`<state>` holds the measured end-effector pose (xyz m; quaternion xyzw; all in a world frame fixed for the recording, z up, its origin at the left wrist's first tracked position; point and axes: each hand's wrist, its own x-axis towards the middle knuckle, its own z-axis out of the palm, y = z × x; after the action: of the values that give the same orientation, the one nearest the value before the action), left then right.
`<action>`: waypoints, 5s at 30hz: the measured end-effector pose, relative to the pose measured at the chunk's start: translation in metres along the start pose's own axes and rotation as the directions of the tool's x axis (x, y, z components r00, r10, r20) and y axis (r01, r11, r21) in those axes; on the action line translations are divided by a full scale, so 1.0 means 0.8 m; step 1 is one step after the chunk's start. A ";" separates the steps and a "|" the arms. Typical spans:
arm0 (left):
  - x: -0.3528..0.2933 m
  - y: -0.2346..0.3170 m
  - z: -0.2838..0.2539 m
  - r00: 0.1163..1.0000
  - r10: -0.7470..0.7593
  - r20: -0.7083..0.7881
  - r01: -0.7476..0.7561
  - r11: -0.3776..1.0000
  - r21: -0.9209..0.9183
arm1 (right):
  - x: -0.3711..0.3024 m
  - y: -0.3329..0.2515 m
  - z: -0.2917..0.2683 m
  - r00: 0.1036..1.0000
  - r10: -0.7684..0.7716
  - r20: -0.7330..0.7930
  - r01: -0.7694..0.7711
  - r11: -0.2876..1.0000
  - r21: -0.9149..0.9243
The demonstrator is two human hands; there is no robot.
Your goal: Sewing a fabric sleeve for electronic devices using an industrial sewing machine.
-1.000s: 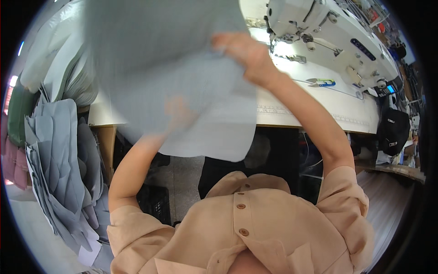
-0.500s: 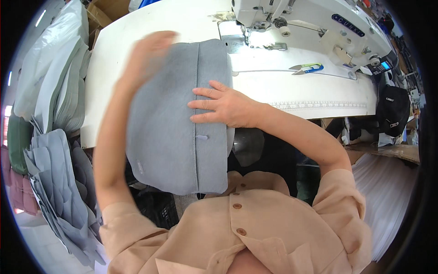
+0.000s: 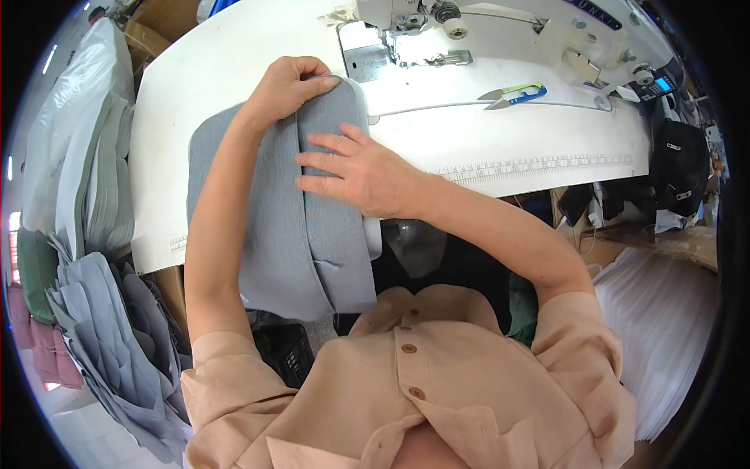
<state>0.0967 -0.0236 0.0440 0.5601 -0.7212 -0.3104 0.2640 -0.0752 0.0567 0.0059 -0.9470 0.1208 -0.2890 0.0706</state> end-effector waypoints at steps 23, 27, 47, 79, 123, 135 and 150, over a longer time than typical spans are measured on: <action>0.020 0.008 0.027 1.000 -0.016 -0.010 0.019 0.842 0.539 | -0.023 -0.017 -0.016 0.930 0.366 0.036 -0.361 0.927 -0.103; 0.019 0.012 0.031 0.999 0.024 -0.036 0.001 0.829 0.559 | -0.025 -0.016 -0.018 0.924 0.378 0.064 -0.371 0.923 -0.100; 0.056 0.010 0.079 0.930 0.257 -0.261 -0.063 0.813 0.578 | -0.049 0.038 -0.064 0.882 0.346 0.319 -0.268 0.927 -0.263; -0.066 0.037 0.105 0.876 0.467 -0.118 -0.313 0.737 0.599 | -0.174 -0.091 -0.052 0.837 0.440 -0.325 -0.445 0.893 0.062; -0.281 0.115 0.194 0.754 0.646 -0.117 -0.396 0.589 0.704 | -0.178 -0.112 -0.041 0.510 0.592 0.624 -0.324 -0.540 0.777; -0.282 0.129 0.176 0.734 0.670 -0.108 -0.450 0.600 0.662 | -0.071 -0.002 -0.099 0.384 0.701 0.601 -0.781 -0.100 0.616; -0.262 0.117 0.164 0.773 0.635 -0.016 -0.473 0.592 0.652 | -0.032 0.022 -0.102 0.355 0.777 0.519 -0.926 0.215 0.312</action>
<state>-0.0105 0.2168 0.0194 0.3932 -0.8809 0.1125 0.2383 -0.1452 0.0417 0.0562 -0.6772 0.5234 -0.0991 0.5075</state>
